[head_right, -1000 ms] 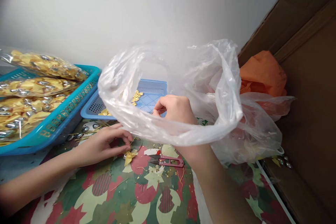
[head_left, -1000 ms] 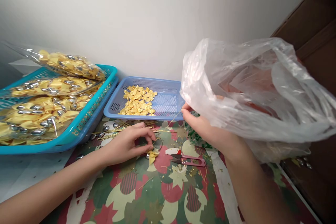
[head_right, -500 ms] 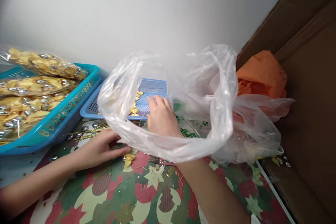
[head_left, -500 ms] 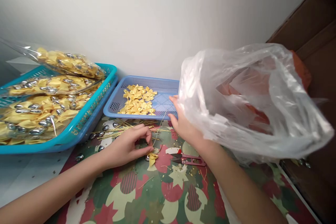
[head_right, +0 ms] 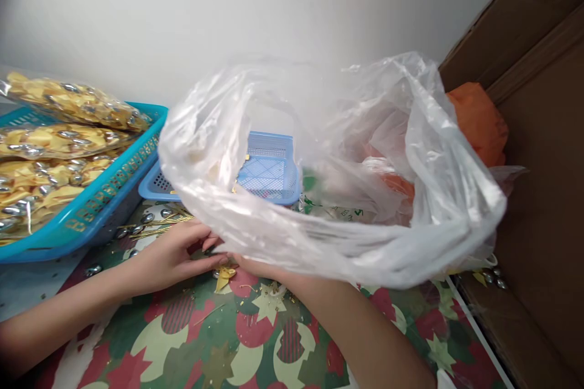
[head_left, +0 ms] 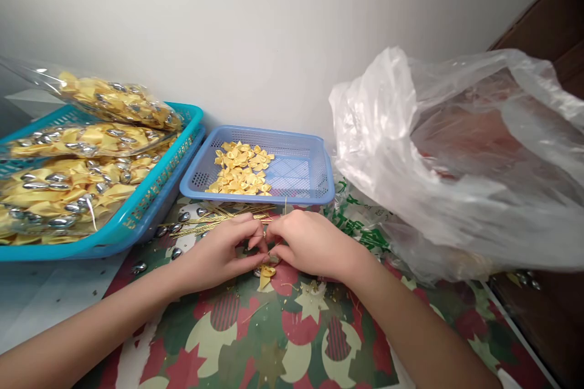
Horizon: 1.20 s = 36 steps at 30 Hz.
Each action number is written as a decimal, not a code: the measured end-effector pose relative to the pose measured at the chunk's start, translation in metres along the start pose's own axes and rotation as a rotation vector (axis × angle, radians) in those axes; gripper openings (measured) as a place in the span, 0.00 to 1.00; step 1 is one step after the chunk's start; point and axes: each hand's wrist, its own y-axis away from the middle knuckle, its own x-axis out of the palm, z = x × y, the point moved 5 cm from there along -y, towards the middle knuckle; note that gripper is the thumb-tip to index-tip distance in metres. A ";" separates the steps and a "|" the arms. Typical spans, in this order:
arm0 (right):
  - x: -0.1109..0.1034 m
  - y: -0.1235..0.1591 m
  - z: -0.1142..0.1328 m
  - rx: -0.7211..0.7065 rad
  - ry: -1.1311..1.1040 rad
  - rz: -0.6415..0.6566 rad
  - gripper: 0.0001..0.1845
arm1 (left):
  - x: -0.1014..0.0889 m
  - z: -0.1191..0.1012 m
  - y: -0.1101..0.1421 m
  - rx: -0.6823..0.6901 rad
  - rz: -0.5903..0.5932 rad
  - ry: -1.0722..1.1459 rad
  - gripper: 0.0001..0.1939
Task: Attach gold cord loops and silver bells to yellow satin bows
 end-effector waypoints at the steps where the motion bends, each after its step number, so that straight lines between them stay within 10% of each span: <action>1: 0.001 0.000 -0.001 0.008 -0.002 0.017 0.08 | 0.000 0.001 0.000 -0.011 0.002 -0.002 0.15; 10: -0.001 -0.001 0.006 0.003 -0.066 0.049 0.10 | 0.001 0.002 0.004 -0.017 0.049 0.028 0.03; 36: -0.002 -0.002 0.001 0.034 -0.067 0.038 0.10 | -0.004 -0.007 -0.001 -0.031 0.070 -0.012 0.15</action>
